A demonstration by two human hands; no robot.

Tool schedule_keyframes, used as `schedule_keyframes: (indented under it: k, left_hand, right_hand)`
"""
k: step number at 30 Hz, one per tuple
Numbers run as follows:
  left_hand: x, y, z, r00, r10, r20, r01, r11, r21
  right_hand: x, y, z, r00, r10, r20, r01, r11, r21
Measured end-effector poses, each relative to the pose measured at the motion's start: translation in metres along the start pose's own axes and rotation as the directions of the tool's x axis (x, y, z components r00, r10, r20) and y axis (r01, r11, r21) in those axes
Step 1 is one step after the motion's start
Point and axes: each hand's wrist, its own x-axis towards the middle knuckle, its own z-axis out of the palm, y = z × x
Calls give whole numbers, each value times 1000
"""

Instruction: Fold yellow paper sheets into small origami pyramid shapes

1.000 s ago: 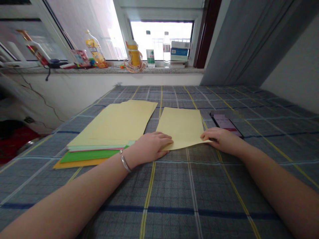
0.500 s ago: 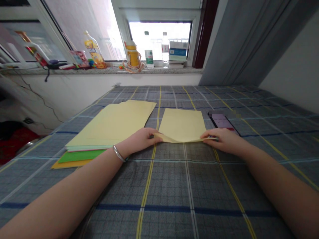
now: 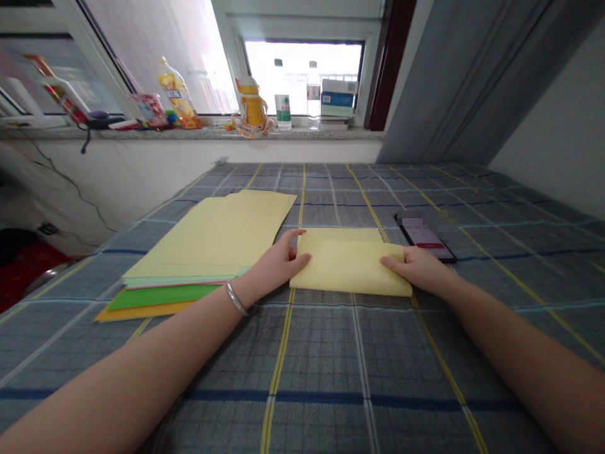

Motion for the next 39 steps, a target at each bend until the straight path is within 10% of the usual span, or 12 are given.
schedule_keyframes:
  k: [12,21,30,39]
  left_hand:
    - [0,2,0,996,80,-26,-69,953,295]
    - [0,-1,9,981,183,-67,-150,928,340]
    - [7,-8,13,971,49,-234,-66,996,-64]
    - [6,-6,13,976,-208,-66,156,876,-457]
  right_hand:
    - [10,8,12,924,-287,-252,158,887,-433]
    - [18,22,11,965,-121,-233,102,991,-91]
    - [20,29,9,995,-22,-93,45,964,261]
    - [18,27,11,999,-14,-48,34,891,453]
